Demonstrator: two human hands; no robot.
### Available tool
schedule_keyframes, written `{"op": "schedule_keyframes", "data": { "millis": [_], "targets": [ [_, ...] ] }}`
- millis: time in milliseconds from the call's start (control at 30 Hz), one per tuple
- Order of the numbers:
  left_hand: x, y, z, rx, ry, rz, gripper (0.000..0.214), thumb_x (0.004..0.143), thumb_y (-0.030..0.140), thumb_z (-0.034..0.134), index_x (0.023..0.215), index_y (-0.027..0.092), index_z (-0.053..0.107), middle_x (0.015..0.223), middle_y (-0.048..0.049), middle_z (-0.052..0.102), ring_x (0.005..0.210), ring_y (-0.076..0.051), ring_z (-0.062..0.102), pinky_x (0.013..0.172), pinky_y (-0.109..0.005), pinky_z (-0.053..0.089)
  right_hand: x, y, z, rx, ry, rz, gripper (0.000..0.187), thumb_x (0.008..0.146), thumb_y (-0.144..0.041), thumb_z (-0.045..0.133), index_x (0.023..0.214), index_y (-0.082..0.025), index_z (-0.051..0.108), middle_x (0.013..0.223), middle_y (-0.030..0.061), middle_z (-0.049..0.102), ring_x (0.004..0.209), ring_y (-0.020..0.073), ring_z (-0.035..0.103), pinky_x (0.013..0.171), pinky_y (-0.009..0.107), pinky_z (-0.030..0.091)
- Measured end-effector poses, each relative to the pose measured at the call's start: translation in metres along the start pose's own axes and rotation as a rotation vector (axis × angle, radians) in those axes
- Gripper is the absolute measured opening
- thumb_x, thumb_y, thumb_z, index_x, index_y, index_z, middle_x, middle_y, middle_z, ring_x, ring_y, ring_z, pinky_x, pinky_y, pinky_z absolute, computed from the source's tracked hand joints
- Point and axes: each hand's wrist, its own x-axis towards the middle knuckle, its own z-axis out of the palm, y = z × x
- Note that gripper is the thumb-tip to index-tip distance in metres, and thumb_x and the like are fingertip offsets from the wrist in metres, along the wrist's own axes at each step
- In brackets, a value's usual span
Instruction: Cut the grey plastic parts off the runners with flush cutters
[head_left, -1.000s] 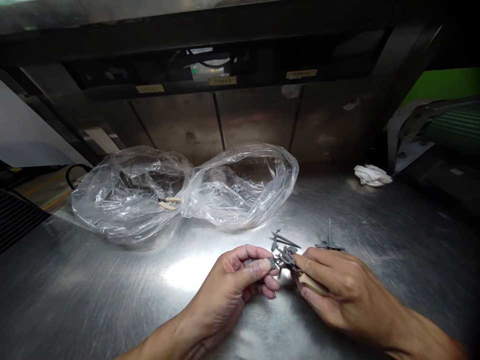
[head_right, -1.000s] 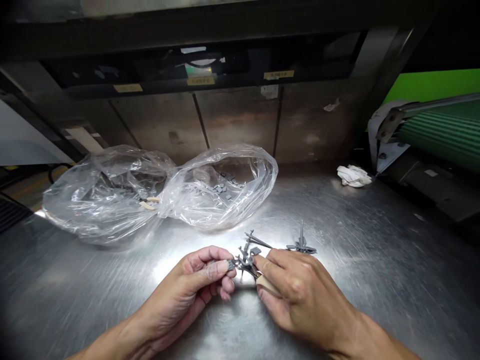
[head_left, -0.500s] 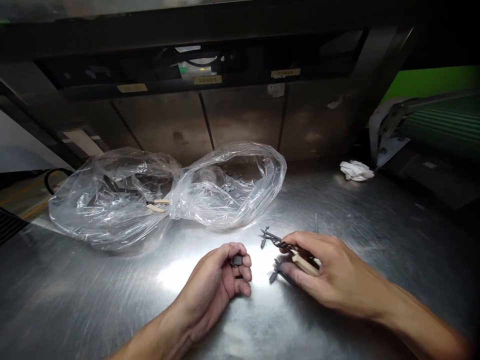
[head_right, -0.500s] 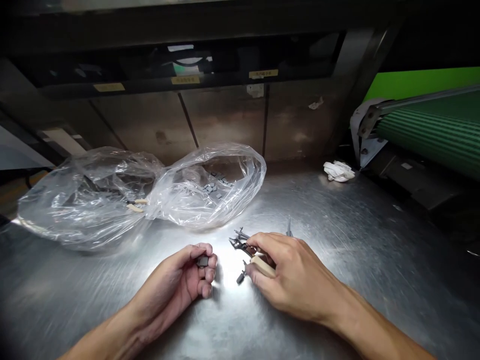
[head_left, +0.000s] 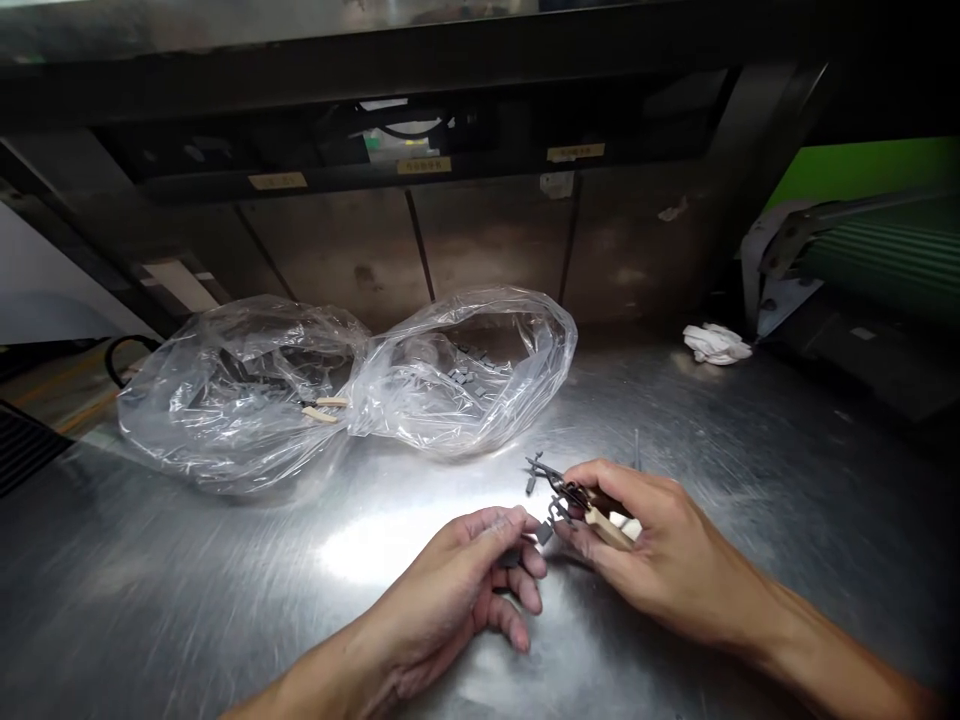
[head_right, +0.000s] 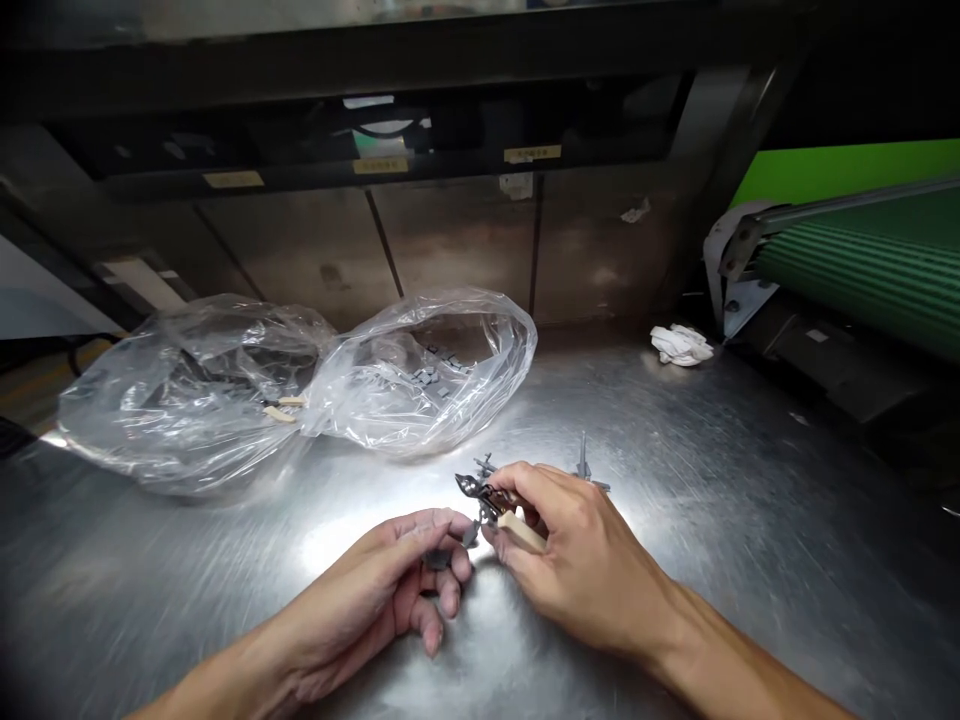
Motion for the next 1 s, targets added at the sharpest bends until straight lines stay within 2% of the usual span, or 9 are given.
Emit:
{"op": "schedule_keyframes", "data": {
  "millis": [133,267,500,600,700,1000],
  "targets": [
    [-0.001,0.001,0.000,-0.008,-0.016,0.057,0.016,0.087,0.024,0.071,0.089,0.008,0.067,0.085,-0.0074,0.064,0.062,-0.008,0.059,0.050,-0.016,0.053,-0.001,0.002,0.005,-0.005,0.013,-0.098,0.022,0.086,-0.010,0.059,0.103,-0.025,0.059,0.087,-0.0043,0.066,0.078,0.0126,0.062,0.071,0.025,0.045],
    [-0.002,0.002,0.001,-0.072,-0.030,0.054,0.013,0.083,0.016,0.074,0.092,0.008,0.069,0.093,-0.0116,0.070,0.071,-0.012,0.066,0.057,-0.018,0.056,-0.002,0.003,0.007,-0.046,0.058,-0.166,0.029,0.082,-0.006,0.061,0.105,-0.024,0.059,0.087,-0.0031,0.065,0.080,0.0136,0.062,0.073,0.027,0.046],
    [-0.002,0.008,0.000,-0.171,0.100,0.130,0.016,0.081,0.007,0.072,0.096,0.010,0.069,0.084,-0.0087,0.072,0.069,-0.012,0.068,0.065,-0.021,0.057,-0.004,-0.002,-0.010,-0.102,0.064,-0.276,0.031,0.090,-0.017,0.064,0.118,-0.024,0.056,0.103,0.0017,0.067,0.092,0.0156,0.062,0.081,0.029,0.049],
    [-0.002,0.012,-0.001,-0.195,0.121,0.156,0.021,0.081,0.005,0.071,0.102,0.009,0.071,0.083,-0.0082,0.072,0.068,-0.012,0.068,0.065,-0.020,0.057,-0.005,-0.001,-0.016,-0.171,-0.071,-0.261,0.029,0.089,-0.016,0.061,0.116,-0.026,0.056,0.093,-0.0002,0.067,0.081,0.0151,0.062,0.073,0.030,0.049],
    [-0.004,0.013,-0.001,-0.221,0.097,0.163,0.019,0.082,0.004,0.069,0.100,0.008,0.072,0.081,-0.0084,0.071,0.067,-0.011,0.067,0.065,-0.021,0.057,-0.007,0.003,-0.016,-0.245,-0.190,-0.192,0.030,0.086,-0.014,0.061,0.112,-0.029,0.057,0.095,-0.0009,0.068,0.081,0.0164,0.063,0.073,0.033,0.049],
    [-0.007,0.014,0.002,-0.255,0.078,0.146,0.019,0.082,0.002,0.066,0.099,0.010,0.072,0.078,-0.0087,0.071,0.063,-0.012,0.066,0.061,-0.023,0.057,-0.009,0.004,-0.010,-0.250,-0.198,-0.092,0.036,0.086,-0.019,0.063,0.119,-0.031,0.060,0.105,0.0001,0.069,0.091,0.0190,0.065,0.083,0.037,0.051]
  ]
}}
